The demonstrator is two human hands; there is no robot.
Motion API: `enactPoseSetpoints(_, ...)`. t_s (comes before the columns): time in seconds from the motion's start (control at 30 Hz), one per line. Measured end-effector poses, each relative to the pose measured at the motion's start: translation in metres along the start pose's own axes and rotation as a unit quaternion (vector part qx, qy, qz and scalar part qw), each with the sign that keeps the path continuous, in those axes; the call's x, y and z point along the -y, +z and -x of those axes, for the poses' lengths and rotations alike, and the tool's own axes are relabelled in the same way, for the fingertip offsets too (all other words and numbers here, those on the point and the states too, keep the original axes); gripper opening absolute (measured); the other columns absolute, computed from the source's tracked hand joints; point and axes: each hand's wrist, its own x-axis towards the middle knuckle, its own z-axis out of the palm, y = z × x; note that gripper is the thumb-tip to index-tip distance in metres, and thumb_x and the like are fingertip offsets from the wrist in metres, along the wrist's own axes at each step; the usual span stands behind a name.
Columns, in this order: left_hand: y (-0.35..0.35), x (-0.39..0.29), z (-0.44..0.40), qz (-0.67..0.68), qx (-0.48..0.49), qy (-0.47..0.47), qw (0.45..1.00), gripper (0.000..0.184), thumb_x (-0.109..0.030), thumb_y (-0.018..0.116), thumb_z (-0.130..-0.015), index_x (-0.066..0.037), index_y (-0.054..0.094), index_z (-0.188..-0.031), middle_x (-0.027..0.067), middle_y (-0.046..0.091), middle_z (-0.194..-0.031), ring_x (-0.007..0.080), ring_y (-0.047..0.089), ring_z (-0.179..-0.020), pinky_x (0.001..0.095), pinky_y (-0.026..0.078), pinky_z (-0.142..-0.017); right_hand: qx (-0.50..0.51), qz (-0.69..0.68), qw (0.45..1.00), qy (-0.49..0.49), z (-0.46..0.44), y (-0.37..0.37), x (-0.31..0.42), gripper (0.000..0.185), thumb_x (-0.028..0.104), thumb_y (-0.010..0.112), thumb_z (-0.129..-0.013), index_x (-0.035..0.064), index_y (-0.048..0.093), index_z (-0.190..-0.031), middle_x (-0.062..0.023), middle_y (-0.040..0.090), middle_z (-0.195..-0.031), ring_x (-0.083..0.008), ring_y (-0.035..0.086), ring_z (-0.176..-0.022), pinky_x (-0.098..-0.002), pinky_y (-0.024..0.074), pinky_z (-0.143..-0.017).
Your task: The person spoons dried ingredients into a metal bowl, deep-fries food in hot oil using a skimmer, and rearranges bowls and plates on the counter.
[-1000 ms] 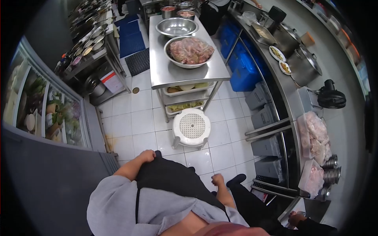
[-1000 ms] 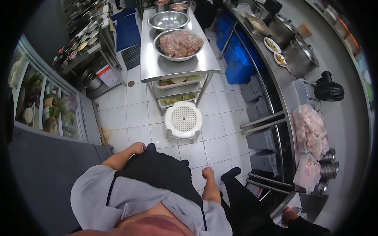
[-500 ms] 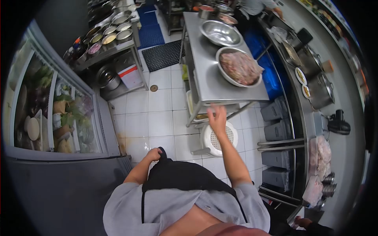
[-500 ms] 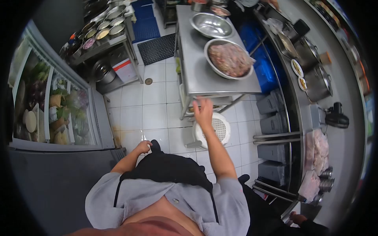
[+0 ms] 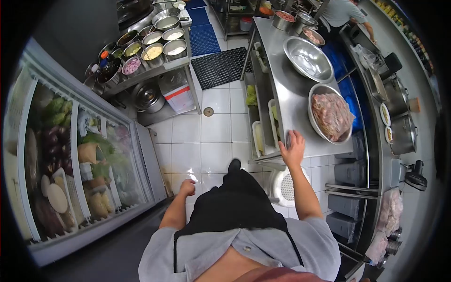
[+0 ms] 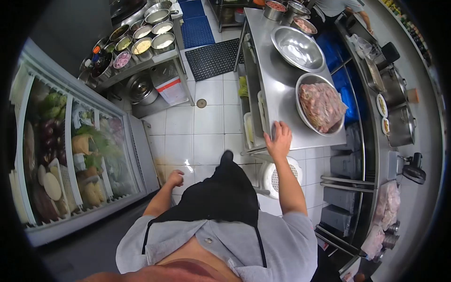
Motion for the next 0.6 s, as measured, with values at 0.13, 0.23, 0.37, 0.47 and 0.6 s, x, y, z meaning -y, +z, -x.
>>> enactPoseSetpoints(0.13,0.007,-0.064,-0.035,-0.016,0.097,0.032,0.995,0.044,0.006,0.052,-0.078,-0.006,0.064,-0.119,0.0148,0.068,-0.074,0.0235,0.068,-0.057,0.0373,0.056,-0.047,0.013,0.009,1.0,-0.005,-0.003,0.0,0.003,0.064,0.024,0.079,-0.072,0.0068,0.054,-0.129,-0.0188,0.05,-0.131,-0.0409,0.045,-0.123,-0.0499,0.037,-0.103)
enactPoseSetpoints(0.23,-0.001,-0.128,-0.057,-0.094,0.137,0.038,0.985,0.04,-0.002,0.053,-0.083,-0.009,0.063,-0.121,0.013,0.068,-0.072,0.0216,0.067,-0.056,0.0345,0.055,-0.048,0.034,0.007,0.999,0.007,-0.009,-0.006,0.004,0.062,0.022,0.078,-0.073,0.006,0.054,-0.128,-0.0211,0.049,-0.131,-0.043,0.044,-0.124,-0.0511,0.0359,-0.104)
enactPoseSetpoints(0.37,-0.03,-0.23,-0.068,-0.207,0.146,0.102,0.962,0.033,-0.008,0.059,-0.082,-0.009,0.068,-0.114,0.0126,0.07,-0.076,0.0195,0.066,-0.053,0.0341,0.055,-0.053,0.075,0.011,0.996,0.038,-0.018,-0.01,0.01,0.059,0.019,0.075,-0.075,0.004,0.054,-0.127,-0.0226,0.048,-0.132,-0.0447,0.043,-0.124,-0.0519,0.0347,-0.105)
enactPoseSetpoints(0.47,-0.051,-0.28,-0.103,-0.235,0.158,0.184,0.941,0.034,-0.007,0.062,-0.078,-0.009,0.07,-0.111,0.0129,0.071,-0.085,0.0216,0.068,-0.064,0.0356,0.056,-0.063,0.097,0.014,0.994,0.058,-0.018,-0.008,0.007,0.058,0.019,0.075,-0.075,0.0045,0.053,-0.127,-0.0239,0.046,-0.133,-0.046,0.041,-0.126,-0.0536,0.0335,-0.105)
enactPoseSetpoints(0.6,-0.078,-0.377,-0.108,-0.286,0.126,0.269,0.911,0.041,-0.002,0.068,-0.069,-0.009,0.07,-0.11,0.0136,0.07,-0.095,0.0243,0.068,-0.089,0.035,0.055,-0.079,0.125,-0.003,0.991,0.049,-0.035,0.0,-0.002,0.053,0.013,0.071,-0.072,0.0062,0.055,-0.122,-0.0212,0.048,-0.123,-0.0431,0.044,-0.119,-0.0545,0.0358,-0.102)
